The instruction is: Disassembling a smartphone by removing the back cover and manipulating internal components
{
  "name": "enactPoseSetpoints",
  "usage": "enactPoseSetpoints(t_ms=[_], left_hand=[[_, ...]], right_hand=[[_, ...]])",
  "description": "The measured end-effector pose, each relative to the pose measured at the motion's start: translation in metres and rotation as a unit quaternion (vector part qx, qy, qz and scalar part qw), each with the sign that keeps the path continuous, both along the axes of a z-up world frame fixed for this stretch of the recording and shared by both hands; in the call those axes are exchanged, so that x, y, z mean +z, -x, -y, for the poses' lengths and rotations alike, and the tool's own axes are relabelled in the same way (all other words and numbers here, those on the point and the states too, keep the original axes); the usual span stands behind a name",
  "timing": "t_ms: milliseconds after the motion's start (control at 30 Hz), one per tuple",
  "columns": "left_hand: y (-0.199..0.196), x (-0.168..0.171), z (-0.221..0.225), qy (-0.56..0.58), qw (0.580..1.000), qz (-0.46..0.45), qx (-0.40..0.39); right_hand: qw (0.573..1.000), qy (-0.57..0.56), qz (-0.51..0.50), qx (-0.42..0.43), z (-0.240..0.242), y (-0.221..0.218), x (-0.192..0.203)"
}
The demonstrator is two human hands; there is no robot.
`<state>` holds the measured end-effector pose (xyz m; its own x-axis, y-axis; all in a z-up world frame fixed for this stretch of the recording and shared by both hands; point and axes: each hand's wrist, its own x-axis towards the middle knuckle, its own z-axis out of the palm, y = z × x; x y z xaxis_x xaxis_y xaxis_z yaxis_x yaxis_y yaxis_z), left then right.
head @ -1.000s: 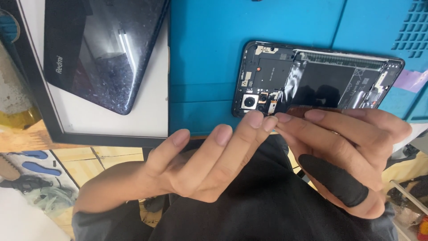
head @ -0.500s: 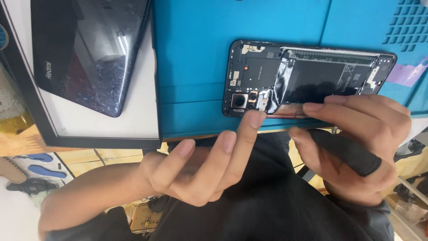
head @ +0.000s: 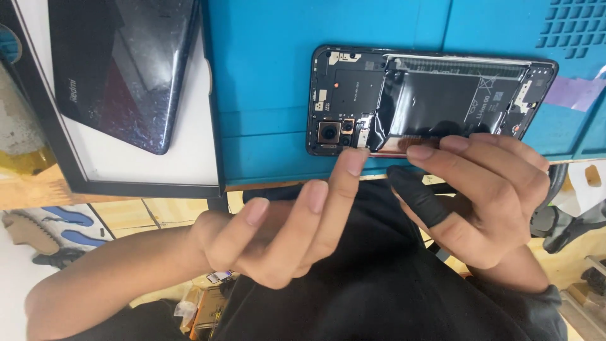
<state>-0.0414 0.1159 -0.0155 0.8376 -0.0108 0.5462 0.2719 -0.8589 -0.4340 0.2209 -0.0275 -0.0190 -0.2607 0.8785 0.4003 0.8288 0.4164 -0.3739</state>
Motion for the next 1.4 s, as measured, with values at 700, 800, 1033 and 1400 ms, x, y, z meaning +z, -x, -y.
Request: enactPoseSetpoints(t_ms=[700, 800, 1033, 1400], left_hand=[[0.001, -0.015, -0.011, 0.032, 0.999, 0.020, -0.019], [0.001, -0.010, -0.018, 0.033, 0.999, 0.011, -0.033], [-0.013, -0.011, -0.007, 0.047, 0.998, -0.036, -0.038], [-0.036, -0.026, 0.003, 0.083, 0.995, -0.057, -0.018]], right_hand=[[0.997, -0.075, -0.030, -0.013, -0.007, 0.001, -0.016], [0.997, -0.071, -0.024, 0.005, -0.004, -0.007, -0.020], [0.999, -0.033, -0.032, 0.019, 0.006, -0.015, -0.023], [0.999, -0.008, -0.028, 0.027, 0.010, -0.020, -0.024]])
